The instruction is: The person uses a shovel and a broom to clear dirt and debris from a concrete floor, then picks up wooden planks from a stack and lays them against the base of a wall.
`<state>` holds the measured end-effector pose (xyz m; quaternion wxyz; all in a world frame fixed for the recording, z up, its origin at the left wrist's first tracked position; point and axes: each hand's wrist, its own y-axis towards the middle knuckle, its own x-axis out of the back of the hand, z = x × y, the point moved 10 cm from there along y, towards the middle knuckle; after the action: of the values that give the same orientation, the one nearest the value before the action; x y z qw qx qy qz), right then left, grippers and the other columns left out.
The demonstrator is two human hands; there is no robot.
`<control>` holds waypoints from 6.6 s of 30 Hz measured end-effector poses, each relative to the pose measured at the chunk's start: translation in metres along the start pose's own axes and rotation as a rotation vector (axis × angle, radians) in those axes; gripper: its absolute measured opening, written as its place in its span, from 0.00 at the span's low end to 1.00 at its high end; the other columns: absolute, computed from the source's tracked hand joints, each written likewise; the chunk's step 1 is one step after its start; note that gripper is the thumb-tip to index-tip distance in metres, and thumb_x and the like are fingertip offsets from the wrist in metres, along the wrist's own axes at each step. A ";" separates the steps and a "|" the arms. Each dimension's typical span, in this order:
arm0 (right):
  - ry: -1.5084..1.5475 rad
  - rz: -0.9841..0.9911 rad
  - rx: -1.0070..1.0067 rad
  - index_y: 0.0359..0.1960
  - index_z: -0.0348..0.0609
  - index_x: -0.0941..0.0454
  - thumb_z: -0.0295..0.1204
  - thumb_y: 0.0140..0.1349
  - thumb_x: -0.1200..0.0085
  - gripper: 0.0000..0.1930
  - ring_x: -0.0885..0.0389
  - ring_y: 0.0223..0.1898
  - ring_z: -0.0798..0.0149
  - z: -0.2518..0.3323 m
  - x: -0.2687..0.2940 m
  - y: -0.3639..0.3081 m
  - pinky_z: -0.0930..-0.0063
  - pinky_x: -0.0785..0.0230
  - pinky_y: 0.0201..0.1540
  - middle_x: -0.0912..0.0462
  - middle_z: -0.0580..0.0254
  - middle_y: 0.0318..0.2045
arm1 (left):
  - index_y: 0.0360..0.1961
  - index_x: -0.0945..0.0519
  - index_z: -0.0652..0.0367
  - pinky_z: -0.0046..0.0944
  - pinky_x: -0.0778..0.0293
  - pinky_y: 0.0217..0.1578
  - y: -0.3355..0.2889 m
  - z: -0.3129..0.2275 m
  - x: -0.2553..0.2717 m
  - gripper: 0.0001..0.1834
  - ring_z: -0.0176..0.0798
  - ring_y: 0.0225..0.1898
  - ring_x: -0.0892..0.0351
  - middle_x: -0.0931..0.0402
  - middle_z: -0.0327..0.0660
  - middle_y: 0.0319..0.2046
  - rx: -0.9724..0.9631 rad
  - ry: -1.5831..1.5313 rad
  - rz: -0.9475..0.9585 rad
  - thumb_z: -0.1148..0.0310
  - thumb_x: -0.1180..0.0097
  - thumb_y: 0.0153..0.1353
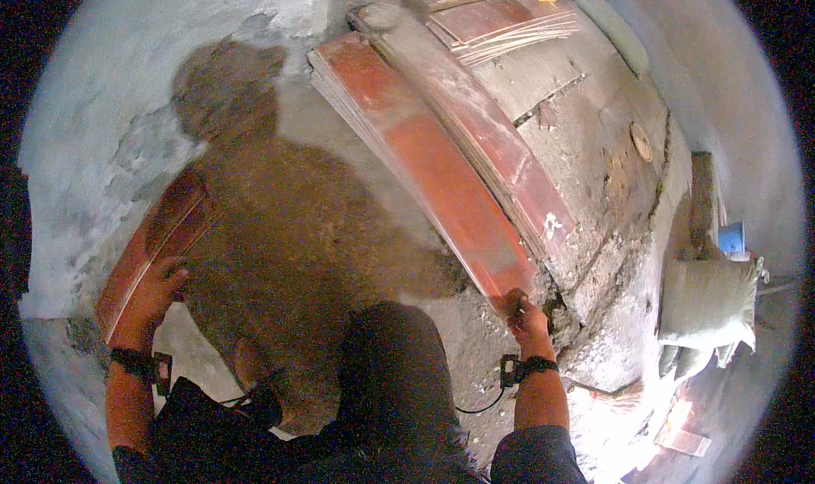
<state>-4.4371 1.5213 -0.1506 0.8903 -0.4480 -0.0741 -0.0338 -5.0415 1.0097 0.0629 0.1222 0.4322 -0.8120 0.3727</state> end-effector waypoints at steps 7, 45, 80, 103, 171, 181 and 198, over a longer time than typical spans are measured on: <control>-0.100 0.094 0.035 0.51 0.44 0.24 0.37 0.73 0.56 0.14 0.18 0.40 0.56 0.004 -0.016 -0.021 0.63 0.24 0.43 0.18 0.60 0.41 | 0.58 0.26 0.69 0.36 0.24 0.33 0.031 -0.002 -0.051 0.26 0.35 0.32 0.21 0.19 0.45 0.37 0.038 0.043 0.168 0.65 0.40 0.64; 0.143 0.276 -0.021 0.42 0.45 0.26 0.42 0.74 0.60 0.15 0.23 0.31 0.64 -0.083 -0.040 -0.157 0.66 0.28 0.33 0.23 0.64 0.29 | 0.45 0.22 0.57 0.41 0.26 0.44 0.137 -0.167 -0.335 0.08 0.37 0.41 0.22 0.22 0.37 0.39 -0.311 -0.504 0.360 0.67 0.43 0.67; -0.935 0.250 0.850 0.57 0.44 0.23 0.53 0.70 0.59 0.28 0.22 0.53 0.38 0.047 -0.275 -0.169 0.48 0.31 0.57 0.19 0.42 0.51 | 0.56 0.28 0.64 0.46 0.28 0.53 0.018 0.234 -0.155 0.17 0.44 0.52 0.26 0.25 0.45 0.53 -0.109 -0.485 -0.204 0.68 0.50 0.70; -0.809 0.844 0.757 0.60 0.34 0.26 0.47 0.71 0.50 0.28 0.23 0.57 0.54 -0.053 -0.501 -0.213 0.64 0.35 0.61 0.21 0.46 0.57 | 0.47 0.20 0.64 0.49 0.24 0.44 -0.071 0.201 -0.043 0.18 0.60 0.43 0.19 0.18 0.56 0.38 -0.009 0.221 -0.929 0.72 0.37 0.53; -1.304 0.993 0.880 0.51 0.37 0.20 0.43 0.58 0.42 0.25 0.15 0.41 0.45 -0.298 -0.628 -0.277 0.58 0.26 0.44 0.15 0.41 0.38 | 0.50 0.24 0.60 0.44 0.23 0.50 0.012 0.430 0.011 0.14 0.42 0.45 0.24 0.26 0.45 0.45 0.313 -1.506 -0.970 0.69 0.42 0.65; -1.204 1.016 1.148 0.55 0.36 0.22 0.41 0.63 0.41 0.25 0.17 0.48 0.51 -0.073 -0.607 -0.254 0.60 0.26 0.53 0.16 0.44 0.47 | 0.40 0.25 0.54 0.35 0.31 0.27 0.036 0.301 -0.044 0.06 0.35 0.29 0.28 0.25 0.37 0.29 0.382 -1.013 -0.541 0.65 0.47 0.65; -1.420 0.202 1.377 0.65 0.40 0.33 0.34 0.51 0.29 0.38 0.29 0.61 0.46 0.172 -0.203 -0.036 0.56 0.34 0.63 0.28 0.47 0.60 | 0.55 0.23 0.67 0.51 0.25 0.51 0.088 -0.089 -0.073 0.25 0.59 0.48 0.19 0.19 0.59 0.45 -0.469 0.242 0.066 0.62 0.42 0.60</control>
<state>-4.6591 1.6371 -0.0539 0.7040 0.2460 -0.5548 0.3688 -5.0792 1.1482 0.0426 0.3028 0.3176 -0.8694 0.2271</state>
